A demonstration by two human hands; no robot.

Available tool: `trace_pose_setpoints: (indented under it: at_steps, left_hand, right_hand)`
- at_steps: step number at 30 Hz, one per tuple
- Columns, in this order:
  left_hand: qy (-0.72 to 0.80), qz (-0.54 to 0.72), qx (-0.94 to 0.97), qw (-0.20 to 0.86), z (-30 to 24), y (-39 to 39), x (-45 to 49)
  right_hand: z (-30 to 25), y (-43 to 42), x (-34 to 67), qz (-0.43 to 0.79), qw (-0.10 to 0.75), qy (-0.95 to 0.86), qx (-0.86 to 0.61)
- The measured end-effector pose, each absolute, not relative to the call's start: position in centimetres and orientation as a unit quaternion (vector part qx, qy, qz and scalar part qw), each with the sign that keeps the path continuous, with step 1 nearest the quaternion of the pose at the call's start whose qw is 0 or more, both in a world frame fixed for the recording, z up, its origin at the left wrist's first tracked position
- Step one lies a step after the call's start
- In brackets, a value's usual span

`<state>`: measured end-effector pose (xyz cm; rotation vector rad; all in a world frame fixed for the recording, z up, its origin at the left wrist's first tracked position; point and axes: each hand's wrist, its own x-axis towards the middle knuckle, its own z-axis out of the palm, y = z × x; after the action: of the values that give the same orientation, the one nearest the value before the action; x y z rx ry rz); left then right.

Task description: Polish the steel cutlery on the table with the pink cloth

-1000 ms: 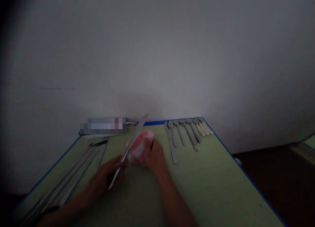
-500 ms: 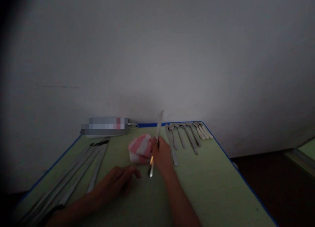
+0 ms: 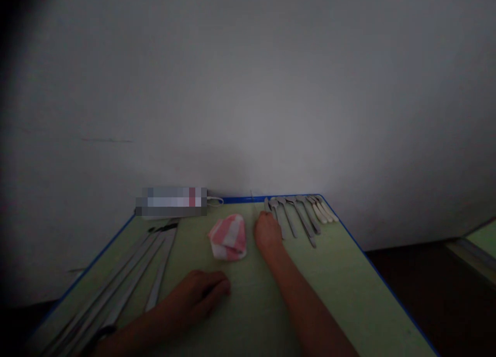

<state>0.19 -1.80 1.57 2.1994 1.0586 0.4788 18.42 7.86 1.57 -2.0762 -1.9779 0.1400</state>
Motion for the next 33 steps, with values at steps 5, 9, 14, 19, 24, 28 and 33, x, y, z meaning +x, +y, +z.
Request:
trace_pose_setpoints:
  at_steps: [5,9,14,19,24,28,33]
  left_hand:
    - [0.401,0.185,0.838,0.322,1.7,-1.9,0.3]
    - [0.403,0.193,0.841,0.306,1.4,-2.0,0.2]
    - [0.408,0.179,0.845,0.294,1.5,-2.1,0.3]
    - [0.403,0.173,0.852,0.287,1.5,-2.1,0.3]
    - [0.395,0.171,0.858,0.279,1.4,-2.0,0.4]
    - [0.407,0.151,0.855,0.282,1.5,-2.0,0.3]
    - [0.405,0.132,0.862,0.275,1.6,-2.0,0.2]
  right_hand:
    - [2.1,7.7,18.6,0.034,0.118,-0.685,-0.718]
    - [2.5,7.0,18.4,-0.004,0.091,-0.697,-0.712]
    - [2.2,5.8,18.3,-0.043,0.056,-0.709,-0.701]
    - [1.8,5.4,18.6,-0.043,0.045,-0.698,-0.713]
    - [1.7,5.6,18.7,-0.036,0.045,-0.695,-0.716]
    - [1.5,5.9,18.6,-0.03,0.043,-0.691,-0.721]
    - [1.7,5.7,18.6,-0.024,0.047,-0.688,-0.723]
